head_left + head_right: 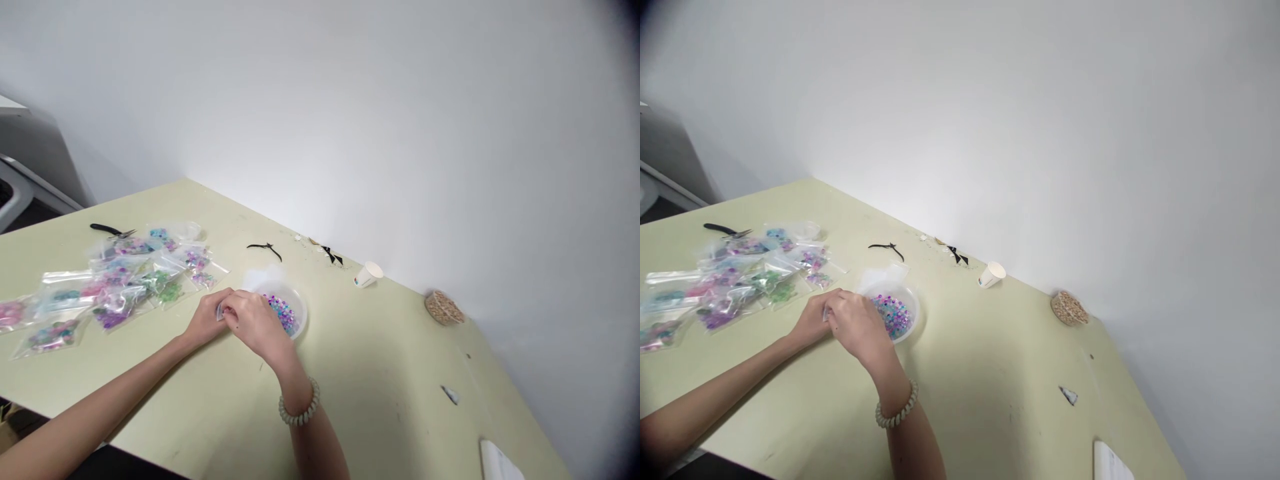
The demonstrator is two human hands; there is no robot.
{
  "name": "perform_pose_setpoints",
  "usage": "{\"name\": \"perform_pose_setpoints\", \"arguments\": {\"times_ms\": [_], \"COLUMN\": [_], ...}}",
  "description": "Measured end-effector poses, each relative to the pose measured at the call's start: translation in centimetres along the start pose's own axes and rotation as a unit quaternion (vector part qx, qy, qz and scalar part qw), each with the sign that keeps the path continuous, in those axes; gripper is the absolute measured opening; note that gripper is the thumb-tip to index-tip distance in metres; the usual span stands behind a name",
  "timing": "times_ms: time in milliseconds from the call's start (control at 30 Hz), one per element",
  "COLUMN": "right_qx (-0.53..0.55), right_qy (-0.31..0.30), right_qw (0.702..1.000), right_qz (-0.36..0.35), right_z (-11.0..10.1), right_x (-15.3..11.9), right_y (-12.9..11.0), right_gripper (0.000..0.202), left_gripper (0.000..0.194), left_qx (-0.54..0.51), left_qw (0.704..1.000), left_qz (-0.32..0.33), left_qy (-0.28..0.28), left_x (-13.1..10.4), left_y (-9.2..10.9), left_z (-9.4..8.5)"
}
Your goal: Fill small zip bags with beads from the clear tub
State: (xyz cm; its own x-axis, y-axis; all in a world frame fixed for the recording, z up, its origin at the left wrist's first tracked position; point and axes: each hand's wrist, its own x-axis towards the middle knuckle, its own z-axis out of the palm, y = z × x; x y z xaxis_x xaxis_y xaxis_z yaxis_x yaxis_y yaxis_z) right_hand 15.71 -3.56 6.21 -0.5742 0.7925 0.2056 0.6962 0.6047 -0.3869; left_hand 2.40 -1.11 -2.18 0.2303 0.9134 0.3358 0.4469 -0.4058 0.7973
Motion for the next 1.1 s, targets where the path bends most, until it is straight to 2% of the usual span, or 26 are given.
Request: {"name": "perform_pose_setpoints", "arguments": {"times_ms": [467,1100], "right_qx": [0.035,0.055], "right_qy": [0.004,0.0], "right_qw": [0.999,0.998], "right_qz": [0.016,0.034], "right_z": [-0.2,-0.3], "right_x": [-0.2,0.1], "right_y": [0.5,1.2], "right_gripper": [0.015,0.013], "left_gripper": [0.007,0.005], "left_qx": [-0.02,0.018], "left_qw": [1.0,0.997], "left_qz": [0.02,0.07], "left_qy": [0.007,0.006], "left_x": [0.0,0.0], "left_y": [0.9,0.1], "left_z": [-0.1,0.4]}}
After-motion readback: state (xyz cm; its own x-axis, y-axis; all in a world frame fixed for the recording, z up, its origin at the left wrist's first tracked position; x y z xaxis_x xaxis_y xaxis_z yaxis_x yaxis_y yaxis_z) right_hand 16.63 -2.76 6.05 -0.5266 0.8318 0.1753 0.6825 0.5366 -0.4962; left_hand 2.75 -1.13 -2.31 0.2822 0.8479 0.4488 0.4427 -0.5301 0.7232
